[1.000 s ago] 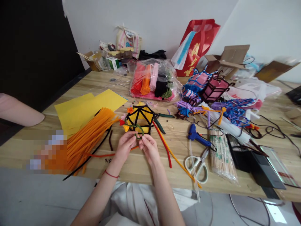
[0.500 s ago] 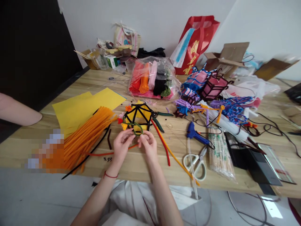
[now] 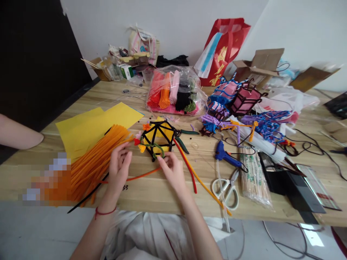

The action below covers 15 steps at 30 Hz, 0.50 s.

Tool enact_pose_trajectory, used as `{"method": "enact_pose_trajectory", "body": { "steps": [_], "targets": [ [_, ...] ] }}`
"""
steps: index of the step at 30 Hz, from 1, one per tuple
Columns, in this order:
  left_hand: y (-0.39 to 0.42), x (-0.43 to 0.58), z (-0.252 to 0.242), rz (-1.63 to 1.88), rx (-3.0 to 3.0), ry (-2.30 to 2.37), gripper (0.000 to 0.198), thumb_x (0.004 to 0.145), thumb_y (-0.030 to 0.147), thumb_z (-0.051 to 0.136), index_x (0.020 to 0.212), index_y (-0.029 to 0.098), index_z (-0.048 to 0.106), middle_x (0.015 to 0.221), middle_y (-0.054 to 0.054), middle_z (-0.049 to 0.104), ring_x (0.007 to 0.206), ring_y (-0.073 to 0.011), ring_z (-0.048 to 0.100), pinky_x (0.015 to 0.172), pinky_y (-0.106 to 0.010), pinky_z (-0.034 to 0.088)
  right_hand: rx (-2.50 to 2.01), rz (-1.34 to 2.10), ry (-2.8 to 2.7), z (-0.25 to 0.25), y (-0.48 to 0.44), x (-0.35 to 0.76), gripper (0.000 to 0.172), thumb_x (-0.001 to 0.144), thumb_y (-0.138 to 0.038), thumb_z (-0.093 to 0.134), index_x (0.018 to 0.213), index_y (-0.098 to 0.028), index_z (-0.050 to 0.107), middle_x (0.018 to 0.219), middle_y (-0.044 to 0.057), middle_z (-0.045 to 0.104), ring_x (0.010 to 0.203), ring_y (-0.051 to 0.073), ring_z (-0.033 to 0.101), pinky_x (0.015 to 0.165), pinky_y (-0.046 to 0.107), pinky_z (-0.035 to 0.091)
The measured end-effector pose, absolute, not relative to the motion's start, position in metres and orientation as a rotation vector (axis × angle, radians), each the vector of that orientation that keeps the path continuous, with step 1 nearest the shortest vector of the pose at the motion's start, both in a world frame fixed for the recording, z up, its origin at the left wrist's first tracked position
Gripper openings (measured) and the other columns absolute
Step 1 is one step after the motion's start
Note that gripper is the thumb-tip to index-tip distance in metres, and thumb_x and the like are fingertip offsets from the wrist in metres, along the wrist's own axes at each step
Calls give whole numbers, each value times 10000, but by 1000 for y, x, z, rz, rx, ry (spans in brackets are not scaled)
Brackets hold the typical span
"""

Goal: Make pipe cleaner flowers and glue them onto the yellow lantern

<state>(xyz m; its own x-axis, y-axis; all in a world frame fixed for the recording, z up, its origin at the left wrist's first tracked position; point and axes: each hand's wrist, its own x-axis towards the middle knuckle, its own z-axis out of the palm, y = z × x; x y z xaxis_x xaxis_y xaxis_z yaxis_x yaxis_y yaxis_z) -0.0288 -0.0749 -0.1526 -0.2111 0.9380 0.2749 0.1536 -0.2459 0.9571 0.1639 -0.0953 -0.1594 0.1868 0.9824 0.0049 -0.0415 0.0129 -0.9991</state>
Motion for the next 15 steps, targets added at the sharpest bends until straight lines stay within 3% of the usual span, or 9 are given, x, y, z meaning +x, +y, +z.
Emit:
{"method": "enact_pose_trajectory", "body": {
  "steps": [2,4,7,9,12,15],
  "targets": [
    [-64,-23,-142,1454,1538,1289,494,899,474,656,1325,239,573,1500,-97,488,1386,-254,444,1166,-394,345,-1240,1112,-1075,-160,-84,163,283,786,-445,785,700,-209,655,556,-20,601,496,129,518,471,259,371],
    [-65,-15,-133,1316,1732,1222,456,962,476,551,1345,230,561,1506,-104,493,1438,-264,394,1226,-442,254,-1226,1109,-1062,-162,-73,169,316,791,-482,768,690,-213,636,597,-3,646,517,141,561,494,267,417],
    [-83,-7,-128,1262,1726,1203,448,1020,453,433,1410,245,499,1446,-112,552,1274,-236,556,1126,-420,400,-1223,1032,-970,-163,-62,188,329,795,-531,739,881,-232,632,678,-12,678,534,143,598,538,281,480],
    [-92,-8,-130,1276,1564,1198,483,1008,478,462,1438,259,470,1374,-111,602,1169,-225,615,1061,-398,453,-1231,963,-917,-163,-60,203,381,795,-529,733,1021,-250,608,740,-20,684,586,150,637,584,290,512],
    [-78,-14,-138,1378,1296,1237,545,932,564,574,1366,238,542,1366,-121,607,1181,-246,614,1070,-402,443,-1260,859,-876,-162,-64,219,396,826,-490,711,1136,-275,593,939,11,705,763,160,672,688,298,531],
    [-43,-14,-144,1360,1178,1199,579,896,636,579,1312,235,595,1439,-124,571,1237,-260,603,1059,-399,465,-1291,809,-892,-163,-70,221,317,846,-465,689,1099,-276,651,1067,33,701,925,174,647,786,301,518]
  ]
}}
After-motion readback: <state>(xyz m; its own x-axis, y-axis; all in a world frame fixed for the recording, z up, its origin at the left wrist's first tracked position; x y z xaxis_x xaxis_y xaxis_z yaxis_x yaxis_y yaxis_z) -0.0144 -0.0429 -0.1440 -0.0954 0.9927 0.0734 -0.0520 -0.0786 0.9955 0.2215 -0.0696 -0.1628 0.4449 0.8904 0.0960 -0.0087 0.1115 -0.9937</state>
